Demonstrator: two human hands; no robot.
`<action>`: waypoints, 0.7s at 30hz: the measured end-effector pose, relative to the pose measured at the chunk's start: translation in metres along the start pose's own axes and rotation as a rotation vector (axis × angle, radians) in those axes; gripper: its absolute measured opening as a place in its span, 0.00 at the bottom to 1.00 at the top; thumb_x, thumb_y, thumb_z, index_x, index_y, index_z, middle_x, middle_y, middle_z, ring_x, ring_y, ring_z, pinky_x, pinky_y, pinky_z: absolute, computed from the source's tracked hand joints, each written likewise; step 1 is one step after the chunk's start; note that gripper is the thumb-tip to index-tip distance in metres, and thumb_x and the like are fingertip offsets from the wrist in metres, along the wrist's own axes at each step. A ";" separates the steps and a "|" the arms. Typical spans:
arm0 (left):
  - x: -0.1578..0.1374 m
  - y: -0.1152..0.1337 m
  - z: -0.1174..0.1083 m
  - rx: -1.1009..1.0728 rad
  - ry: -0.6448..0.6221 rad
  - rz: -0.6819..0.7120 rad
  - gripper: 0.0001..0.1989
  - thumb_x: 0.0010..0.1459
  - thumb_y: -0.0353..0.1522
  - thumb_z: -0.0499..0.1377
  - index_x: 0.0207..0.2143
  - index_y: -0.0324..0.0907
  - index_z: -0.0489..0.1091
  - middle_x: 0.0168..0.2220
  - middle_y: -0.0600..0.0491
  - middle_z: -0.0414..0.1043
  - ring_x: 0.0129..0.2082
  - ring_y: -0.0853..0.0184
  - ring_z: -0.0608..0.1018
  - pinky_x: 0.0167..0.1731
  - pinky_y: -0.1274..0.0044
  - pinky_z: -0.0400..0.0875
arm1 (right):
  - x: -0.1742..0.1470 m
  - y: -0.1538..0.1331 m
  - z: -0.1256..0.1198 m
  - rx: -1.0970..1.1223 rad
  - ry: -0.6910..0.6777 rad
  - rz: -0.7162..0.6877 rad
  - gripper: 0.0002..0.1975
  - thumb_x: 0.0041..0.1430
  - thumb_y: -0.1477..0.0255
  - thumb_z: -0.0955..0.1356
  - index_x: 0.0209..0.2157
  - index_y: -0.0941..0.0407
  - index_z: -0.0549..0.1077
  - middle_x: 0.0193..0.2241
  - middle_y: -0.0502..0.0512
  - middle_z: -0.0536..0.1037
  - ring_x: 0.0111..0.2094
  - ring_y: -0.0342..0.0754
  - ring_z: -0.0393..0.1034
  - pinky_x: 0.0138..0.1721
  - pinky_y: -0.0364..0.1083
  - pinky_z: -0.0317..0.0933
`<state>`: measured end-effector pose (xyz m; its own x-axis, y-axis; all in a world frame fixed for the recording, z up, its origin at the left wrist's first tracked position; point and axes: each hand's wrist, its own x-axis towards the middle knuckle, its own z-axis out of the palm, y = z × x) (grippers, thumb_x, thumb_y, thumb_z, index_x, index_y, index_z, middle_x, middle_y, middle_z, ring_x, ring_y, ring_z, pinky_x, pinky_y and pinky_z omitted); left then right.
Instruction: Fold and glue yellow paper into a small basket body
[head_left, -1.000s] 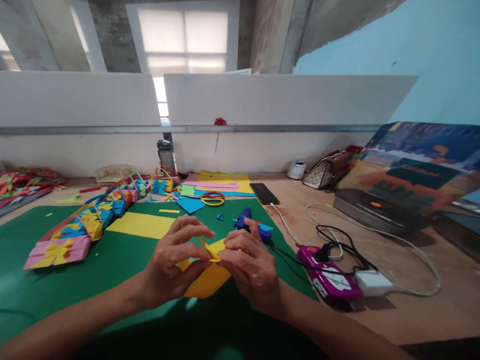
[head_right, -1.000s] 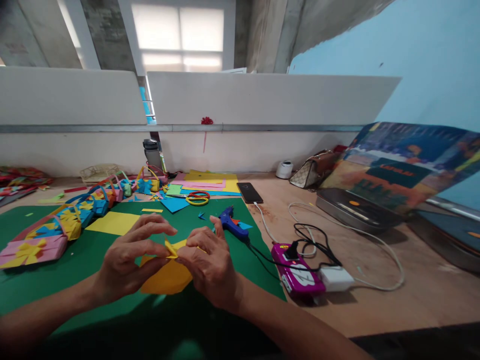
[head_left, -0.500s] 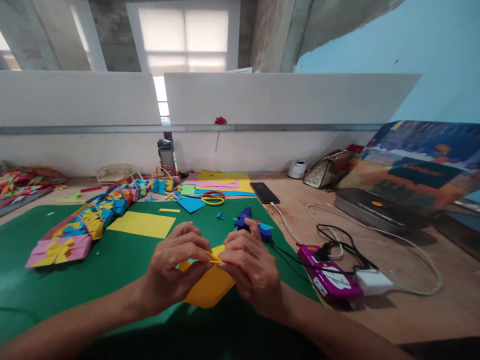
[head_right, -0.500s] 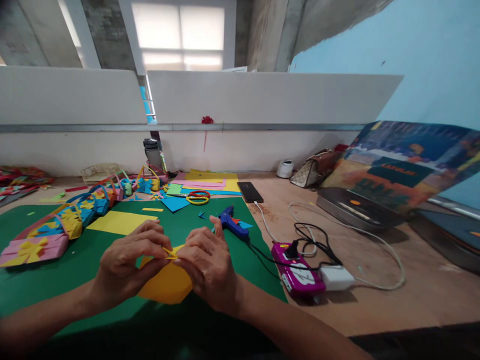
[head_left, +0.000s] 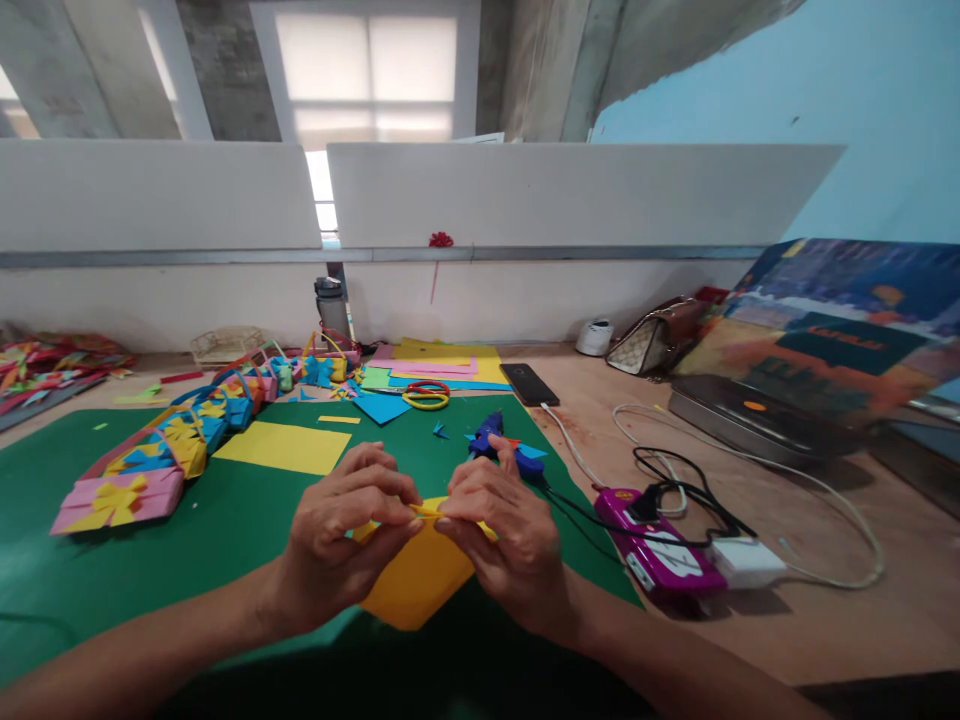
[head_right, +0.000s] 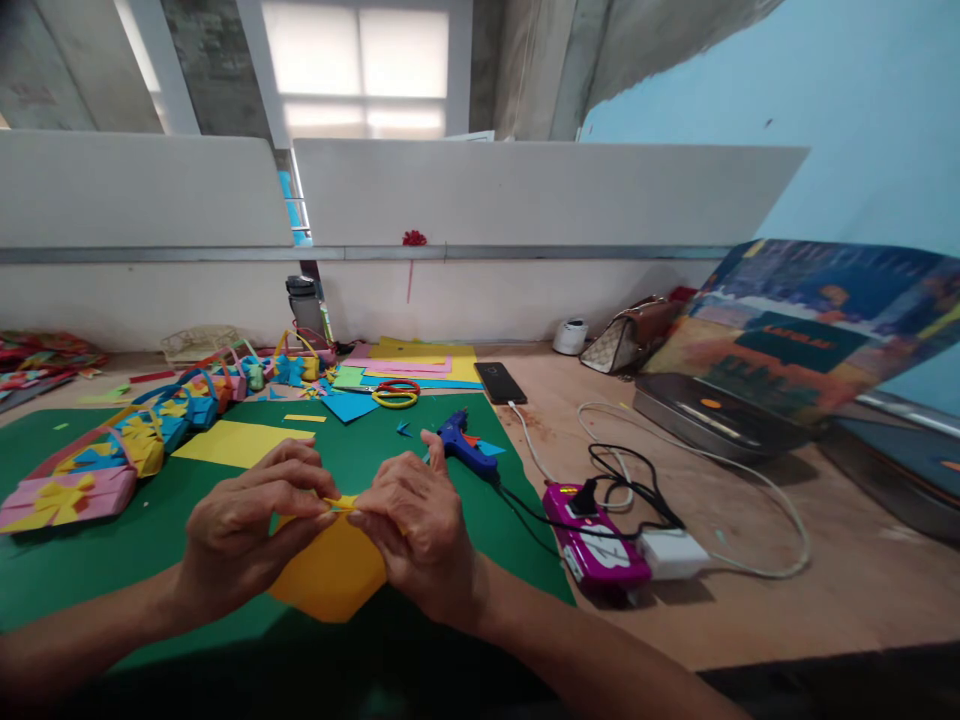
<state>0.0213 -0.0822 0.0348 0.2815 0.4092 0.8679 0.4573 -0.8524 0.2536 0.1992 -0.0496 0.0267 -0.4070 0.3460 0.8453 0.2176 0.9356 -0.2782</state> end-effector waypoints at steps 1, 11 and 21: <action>0.000 0.000 0.000 0.001 -0.001 0.002 0.06 0.53 0.23 0.58 0.26 0.40 0.67 0.27 0.53 0.74 0.30 0.69 0.74 0.44 0.67 0.66 | 0.000 0.000 0.000 0.006 -0.005 0.006 0.05 0.55 0.78 0.66 0.28 0.54 0.68 0.24 0.47 0.71 0.31 0.44 0.68 0.46 0.53 0.55; -0.002 0.002 0.003 -0.044 0.042 -0.085 0.07 0.54 0.25 0.59 0.25 0.41 0.66 0.25 0.56 0.74 0.25 0.71 0.75 0.43 0.69 0.68 | 0.001 -0.004 -0.002 -0.004 -0.013 0.015 0.06 0.55 0.79 0.66 0.26 0.55 0.67 0.24 0.47 0.71 0.31 0.43 0.69 0.47 0.53 0.52; -0.003 0.003 0.004 0.034 0.077 -0.136 0.05 0.54 0.28 0.59 0.26 0.43 0.67 0.23 0.57 0.75 0.26 0.69 0.77 0.42 0.71 0.71 | 0.001 -0.001 0.003 -0.003 -0.021 0.052 0.05 0.54 0.77 0.66 0.27 0.55 0.68 0.25 0.47 0.73 0.32 0.44 0.69 0.52 0.56 0.48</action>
<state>0.0255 -0.0851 0.0308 0.1503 0.4927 0.8571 0.5153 -0.7789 0.3574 0.1962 -0.0503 0.0267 -0.4139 0.3952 0.8201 0.2413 0.9163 -0.3197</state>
